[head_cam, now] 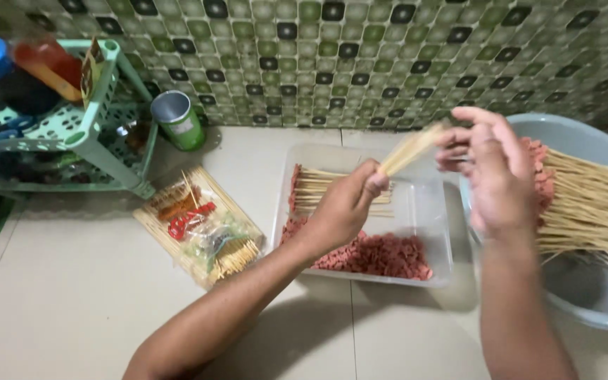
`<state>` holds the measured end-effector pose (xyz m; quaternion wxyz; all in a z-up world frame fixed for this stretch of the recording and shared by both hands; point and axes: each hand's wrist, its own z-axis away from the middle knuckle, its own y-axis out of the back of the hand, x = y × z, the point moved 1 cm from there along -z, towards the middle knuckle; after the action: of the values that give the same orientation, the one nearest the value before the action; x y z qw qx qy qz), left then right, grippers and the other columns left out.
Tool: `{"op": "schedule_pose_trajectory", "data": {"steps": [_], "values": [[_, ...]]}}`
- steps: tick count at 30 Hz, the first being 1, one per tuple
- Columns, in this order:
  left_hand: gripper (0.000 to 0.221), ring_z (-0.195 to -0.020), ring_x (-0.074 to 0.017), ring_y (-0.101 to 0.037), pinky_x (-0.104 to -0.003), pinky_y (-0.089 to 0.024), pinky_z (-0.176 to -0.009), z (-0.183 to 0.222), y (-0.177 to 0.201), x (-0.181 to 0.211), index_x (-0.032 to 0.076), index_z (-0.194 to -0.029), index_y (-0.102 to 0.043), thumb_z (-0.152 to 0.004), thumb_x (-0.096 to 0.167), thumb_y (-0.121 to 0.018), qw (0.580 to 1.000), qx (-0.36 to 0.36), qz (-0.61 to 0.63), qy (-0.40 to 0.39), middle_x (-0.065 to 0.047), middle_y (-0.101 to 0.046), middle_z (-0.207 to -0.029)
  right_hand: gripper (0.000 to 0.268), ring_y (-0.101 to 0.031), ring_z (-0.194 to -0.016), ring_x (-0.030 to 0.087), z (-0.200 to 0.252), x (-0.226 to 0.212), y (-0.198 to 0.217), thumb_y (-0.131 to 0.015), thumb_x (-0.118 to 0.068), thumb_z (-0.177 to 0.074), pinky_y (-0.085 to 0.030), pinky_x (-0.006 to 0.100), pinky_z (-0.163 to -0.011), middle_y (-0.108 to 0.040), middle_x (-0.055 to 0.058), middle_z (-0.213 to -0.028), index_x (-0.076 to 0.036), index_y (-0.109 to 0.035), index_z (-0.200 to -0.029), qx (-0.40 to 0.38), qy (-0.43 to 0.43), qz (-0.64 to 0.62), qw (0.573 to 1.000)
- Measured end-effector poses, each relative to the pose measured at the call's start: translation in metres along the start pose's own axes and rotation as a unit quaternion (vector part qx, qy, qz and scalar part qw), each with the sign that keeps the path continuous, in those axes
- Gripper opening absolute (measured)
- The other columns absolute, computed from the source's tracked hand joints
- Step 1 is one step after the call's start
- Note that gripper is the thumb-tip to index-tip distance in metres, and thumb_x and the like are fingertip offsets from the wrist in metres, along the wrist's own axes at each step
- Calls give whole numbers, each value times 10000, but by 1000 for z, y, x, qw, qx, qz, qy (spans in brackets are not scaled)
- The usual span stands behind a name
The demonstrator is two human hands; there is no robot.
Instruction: Skewering small pieces of diced meat onto wooden sticks and organizing the skewers.
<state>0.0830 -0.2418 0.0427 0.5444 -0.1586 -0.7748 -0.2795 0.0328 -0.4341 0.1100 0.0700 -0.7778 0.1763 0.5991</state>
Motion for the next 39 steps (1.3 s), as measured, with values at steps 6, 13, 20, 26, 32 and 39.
{"op": "schedule_pose_trajectory", "data": {"steps": [6, 13, 20, 26, 32, 39], "values": [[335, -640, -71, -450, -260, -447, -566, -35, 3, 30, 133, -996, -560, -1131, 331, -325, 971, 153, 163, -88, 69, -464, -712, 613, -695, -911, 164, 13, 90, -67, -553, -525, -1004, -595, 336, -781, -726, 106, -1109, -61, -557, -1403, 63, -180, -464, 865], [297, -659, -62, -452, -256, -458, -569, -37, -17, 19, 80, -1055, -541, -1145, 270, -331, 950, 180, 216, -134, 44, -442, -717, 603, -679, -1172, 385, 22, 102, -94, -357, -535, -1041, -522, 510, -1008, -697, 206, -1263, -95, -629, -1352, 96, -233, -527, 812], [307, -660, -83, -445, -263, -442, -635, -28, -23, 14, 83, -1077, -556, -1146, 288, -338, 959, 173, 195, -110, 28, -458, -684, 475, -724, -945, 385, 19, 132, -90, -460, -514, -1025, -568, 517, -883, -742, 176, -994, -109, -706, -1055, 120, -242, -540, 797], [329, -721, -147, -479, -350, -470, -675, -27, -21, 7, 106, -980, -540, -1123, 353, -376, 975, 162, 138, -67, -48, -522, -699, 362, -725, -962, 325, 22, 162, -85, -490, -445, -1046, -551, 455, -910, -743, 107, -967, -154, -681, -944, 109, -233, -522, 813], [227, -619, -150, -469, -317, -436, -576, -18, -20, 34, 80, -970, -586, -1085, 253, -495, 982, 137, 132, -21, -64, -536, -652, 307, -659, -1068, 267, 25, 48, -75, -444, -343, -1050, -496, 422, -1040, -687, 106, -1128, -105, -602, -1162, 59, -74, -326, 940], [375, -650, -175, -458, -394, -452, -590, -3, -22, 29, 113, -797, -496, -1091, 341, -446, 994, 74, 79, -24, -90, -510, -590, 454, -712, -1012, 289, 29, 10, -58, -382, -129, -1097, -589, 411, -944, -701, 246, -1125, 107, -454, -1478, -19, 150, -50, 987]]}}
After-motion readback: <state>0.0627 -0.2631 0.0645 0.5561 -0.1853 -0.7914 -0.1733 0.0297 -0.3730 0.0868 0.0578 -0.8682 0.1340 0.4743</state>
